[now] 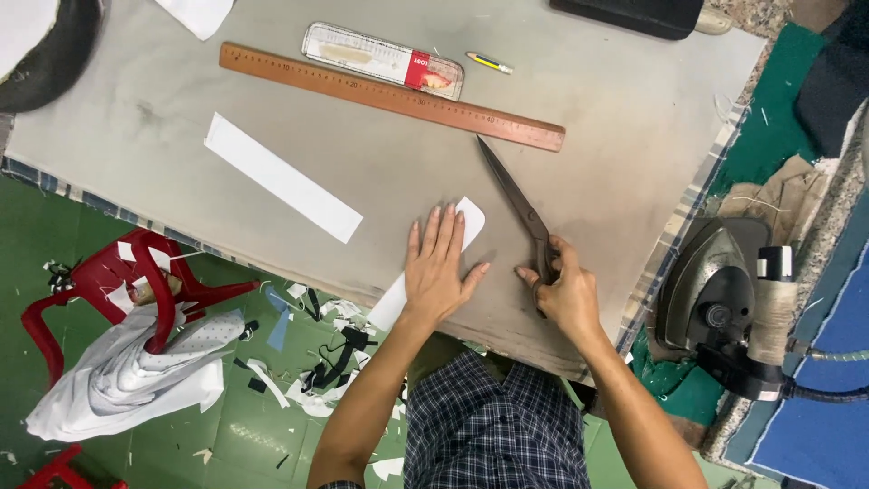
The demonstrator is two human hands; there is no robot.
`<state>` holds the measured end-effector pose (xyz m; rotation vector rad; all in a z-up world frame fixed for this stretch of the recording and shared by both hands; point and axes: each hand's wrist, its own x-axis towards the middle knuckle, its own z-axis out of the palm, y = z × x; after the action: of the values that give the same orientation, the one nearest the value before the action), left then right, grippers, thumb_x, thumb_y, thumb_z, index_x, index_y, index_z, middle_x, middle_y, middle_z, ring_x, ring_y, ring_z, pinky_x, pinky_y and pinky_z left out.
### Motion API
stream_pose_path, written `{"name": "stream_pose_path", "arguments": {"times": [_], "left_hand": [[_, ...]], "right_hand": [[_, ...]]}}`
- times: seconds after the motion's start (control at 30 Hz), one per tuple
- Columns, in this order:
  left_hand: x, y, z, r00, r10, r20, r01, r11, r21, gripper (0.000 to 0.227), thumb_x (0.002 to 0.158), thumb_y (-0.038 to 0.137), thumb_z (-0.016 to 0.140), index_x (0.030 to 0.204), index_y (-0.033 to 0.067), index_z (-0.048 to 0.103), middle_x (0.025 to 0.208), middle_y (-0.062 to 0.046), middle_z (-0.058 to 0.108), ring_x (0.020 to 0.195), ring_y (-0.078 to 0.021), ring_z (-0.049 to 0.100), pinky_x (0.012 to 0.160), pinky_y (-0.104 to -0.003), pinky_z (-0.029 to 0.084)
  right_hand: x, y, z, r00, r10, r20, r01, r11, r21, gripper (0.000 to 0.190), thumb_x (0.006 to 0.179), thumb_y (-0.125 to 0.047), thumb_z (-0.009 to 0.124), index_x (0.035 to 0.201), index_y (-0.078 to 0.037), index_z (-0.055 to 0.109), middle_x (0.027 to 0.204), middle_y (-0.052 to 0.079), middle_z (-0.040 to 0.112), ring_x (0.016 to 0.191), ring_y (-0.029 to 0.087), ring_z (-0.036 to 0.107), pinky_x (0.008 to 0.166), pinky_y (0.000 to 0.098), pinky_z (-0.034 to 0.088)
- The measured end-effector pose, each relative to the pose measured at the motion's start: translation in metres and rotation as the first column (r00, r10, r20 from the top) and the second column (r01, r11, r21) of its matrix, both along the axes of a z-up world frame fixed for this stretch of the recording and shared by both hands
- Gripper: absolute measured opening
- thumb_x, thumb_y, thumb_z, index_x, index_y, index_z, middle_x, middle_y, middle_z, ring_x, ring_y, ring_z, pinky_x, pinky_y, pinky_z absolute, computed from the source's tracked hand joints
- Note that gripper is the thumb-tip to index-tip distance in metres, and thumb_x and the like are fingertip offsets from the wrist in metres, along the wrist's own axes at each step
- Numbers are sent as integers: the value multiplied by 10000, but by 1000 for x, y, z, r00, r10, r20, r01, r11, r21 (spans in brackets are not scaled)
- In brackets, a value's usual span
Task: The person uses large shears to cut a long strip of white paper on a workbench. They trim the edges and corners of the paper, occasionally lifting and rotating the strip to adjust the cutting angle.
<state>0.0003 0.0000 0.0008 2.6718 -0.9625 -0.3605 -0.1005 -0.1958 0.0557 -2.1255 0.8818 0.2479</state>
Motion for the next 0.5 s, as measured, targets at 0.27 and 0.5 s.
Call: {"name": "stream_pose_path", "arguments": {"times": [0.27,0.5], "left_hand": [[36,14,-2,929,-366,57,369,928,-52,833,982,711,393,1598,151,357,1707,-78,260,1582,-268,204,1282,-560,96],[47,26,6,783,-599,170,617,783,-82,721,981,698,420,1558,266,436,1693,-14,318,1555,-200,291,1287,-514,181]], "right_hand": [[1,-3,-1,999,-15,-35,16,1000,18,802,812,-387,874,1450,-38,536,1049,266,757,1085,472,704,883,546,571],[-1,-1,1,998,-40,-42,40,999,18,841,784,-405,893,1459,-62,528,1057,270,739,1099,487,686,896,570,557]]}}
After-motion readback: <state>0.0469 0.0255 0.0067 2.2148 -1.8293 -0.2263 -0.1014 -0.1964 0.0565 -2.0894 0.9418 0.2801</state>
